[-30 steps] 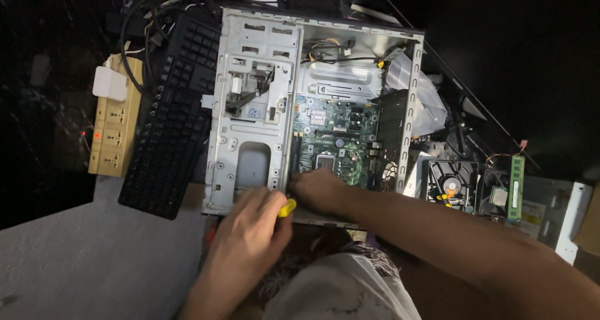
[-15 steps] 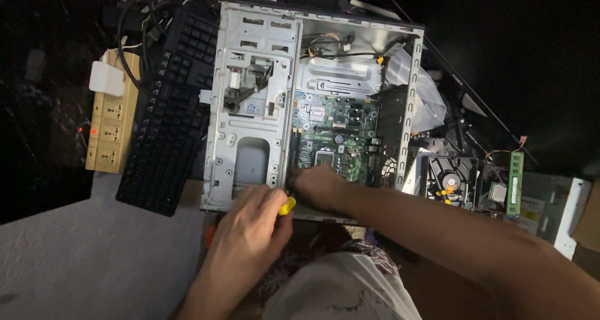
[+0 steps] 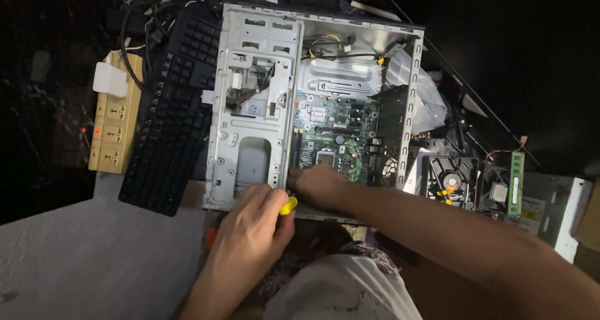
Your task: The recorder disassembles a computer tower, removes the motherboard, and cleans thermal paste from the components.
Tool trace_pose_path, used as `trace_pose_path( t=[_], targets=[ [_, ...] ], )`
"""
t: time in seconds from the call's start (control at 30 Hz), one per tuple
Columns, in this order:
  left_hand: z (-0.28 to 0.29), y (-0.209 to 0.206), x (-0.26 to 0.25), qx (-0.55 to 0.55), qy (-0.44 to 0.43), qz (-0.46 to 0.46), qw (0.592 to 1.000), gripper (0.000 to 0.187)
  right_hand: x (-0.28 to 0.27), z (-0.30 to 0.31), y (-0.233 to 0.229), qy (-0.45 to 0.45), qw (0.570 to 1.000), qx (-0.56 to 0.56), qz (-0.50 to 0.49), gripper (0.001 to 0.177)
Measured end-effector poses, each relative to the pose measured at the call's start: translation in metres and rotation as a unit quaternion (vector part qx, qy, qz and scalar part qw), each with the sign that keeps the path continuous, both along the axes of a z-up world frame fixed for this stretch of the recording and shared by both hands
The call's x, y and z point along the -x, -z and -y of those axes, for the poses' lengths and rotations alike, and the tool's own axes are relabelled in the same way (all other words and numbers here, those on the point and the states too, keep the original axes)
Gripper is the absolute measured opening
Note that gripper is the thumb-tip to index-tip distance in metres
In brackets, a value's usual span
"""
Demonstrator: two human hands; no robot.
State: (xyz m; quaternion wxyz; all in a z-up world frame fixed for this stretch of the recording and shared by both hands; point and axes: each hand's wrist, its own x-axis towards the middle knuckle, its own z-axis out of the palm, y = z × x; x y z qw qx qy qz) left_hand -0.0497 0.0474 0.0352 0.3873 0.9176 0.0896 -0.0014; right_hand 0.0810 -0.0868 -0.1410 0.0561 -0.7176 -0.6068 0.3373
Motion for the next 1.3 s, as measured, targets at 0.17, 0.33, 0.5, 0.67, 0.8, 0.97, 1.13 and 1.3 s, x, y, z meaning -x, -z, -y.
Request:
trace_pose_path(
  t=[0.17, 0.33, 0.5, 0.67, 0.8, 0.97, 1.13, 1.3],
  targets=[
    [0.001, -0.004, 0.002, -0.016, -0.013, 0.053, 0.998, 0.019, -0.016, 0.0, -0.035, 0.038, 0.999, 0.026, 0.0, 0.04],
    [0.007, -0.013, -0.01, -0.005, -0.034, 0.118, 0.992, 0.022, -0.064, 0.051, -0.145, 0.238, 0.965, -0.02, -0.105, 0.022],
    [0.027, 0.001, -0.044, 0.004, -0.025, 0.155, 0.988, 0.025, -0.135, 0.151, -0.157, 0.468, 0.882, -0.05, 0.005, 0.021],
    [0.048, 0.024, -0.078, 0.013, -0.001, 0.085, 0.996, 0.019, -0.179, 0.177, -0.091, 0.422, 0.881, 0.178, 0.12, 0.029],
    [0.058, 0.046, -0.087, 0.003, 0.027, 0.046, 0.999, 0.018, -0.191, 0.184, -0.063, 0.386, 0.877, 0.256, 0.128, 0.03],
    [0.063, 0.058, -0.086, 0.008, 0.063, -0.049, 0.997, 0.017, -0.181, 0.192, -0.103, 0.425, 0.883, 0.165, 0.114, 0.035],
    [0.066, 0.071, -0.084, 0.048, 0.117, -0.068, 0.99, 0.017, -0.133, 0.206, -0.142, 0.462, 0.882, -0.088, 0.045, 0.024],
    [0.056, 0.052, -0.1, 0.117, 0.19, -0.075, 0.972, 0.018, -0.074, 0.209, -0.147, 0.559, 0.818, -0.133, 0.036, 0.014]
  ],
)
